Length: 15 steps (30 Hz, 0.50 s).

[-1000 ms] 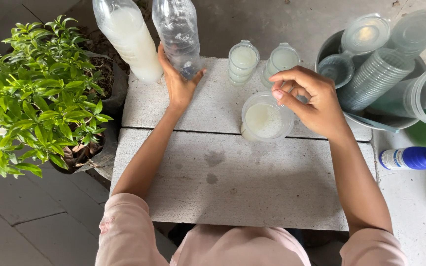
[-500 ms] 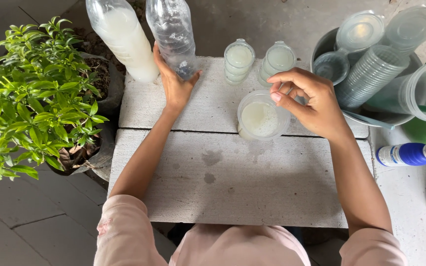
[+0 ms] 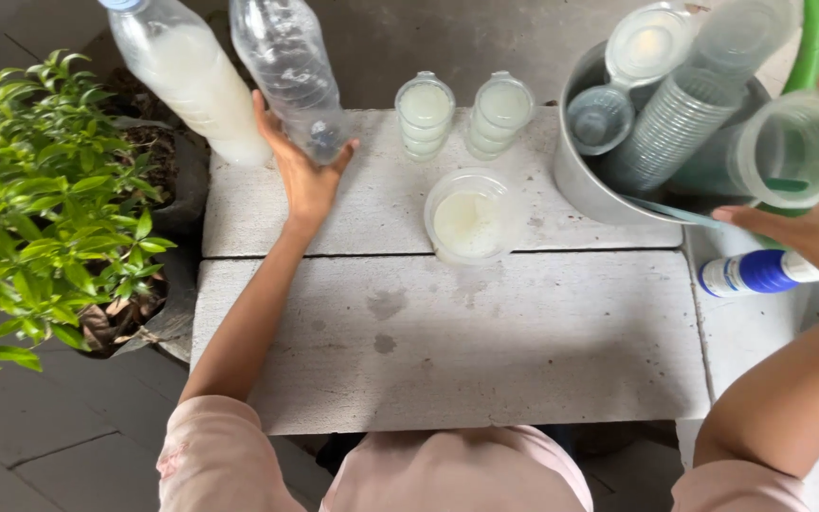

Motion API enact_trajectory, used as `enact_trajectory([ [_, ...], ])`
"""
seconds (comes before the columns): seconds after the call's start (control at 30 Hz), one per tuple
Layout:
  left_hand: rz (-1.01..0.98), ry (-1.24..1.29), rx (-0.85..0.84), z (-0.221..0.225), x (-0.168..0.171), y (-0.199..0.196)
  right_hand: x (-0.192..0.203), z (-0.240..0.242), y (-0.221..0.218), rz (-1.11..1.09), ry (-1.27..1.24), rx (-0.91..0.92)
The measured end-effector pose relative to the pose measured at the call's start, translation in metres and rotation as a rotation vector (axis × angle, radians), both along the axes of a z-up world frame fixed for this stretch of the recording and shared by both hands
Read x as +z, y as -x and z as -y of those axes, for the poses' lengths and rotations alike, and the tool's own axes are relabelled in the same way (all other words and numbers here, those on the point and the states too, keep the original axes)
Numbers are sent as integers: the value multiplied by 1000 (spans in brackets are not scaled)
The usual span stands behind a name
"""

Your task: Preparing a liquid fertilizer mixture by pouring base liquid from large bottles into cups, adding a blue additive with a spoon, and stirring.

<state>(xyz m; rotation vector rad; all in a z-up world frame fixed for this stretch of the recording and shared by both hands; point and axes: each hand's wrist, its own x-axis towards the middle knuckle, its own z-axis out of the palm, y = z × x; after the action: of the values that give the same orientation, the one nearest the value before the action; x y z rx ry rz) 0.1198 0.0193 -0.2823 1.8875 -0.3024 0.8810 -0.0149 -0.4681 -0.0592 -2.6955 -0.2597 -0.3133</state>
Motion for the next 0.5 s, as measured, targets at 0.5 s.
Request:
enact_trajectory([
  [0.5,-139,57,86,-2,-8,-4,7,69,43,-196,-261,-477],
])
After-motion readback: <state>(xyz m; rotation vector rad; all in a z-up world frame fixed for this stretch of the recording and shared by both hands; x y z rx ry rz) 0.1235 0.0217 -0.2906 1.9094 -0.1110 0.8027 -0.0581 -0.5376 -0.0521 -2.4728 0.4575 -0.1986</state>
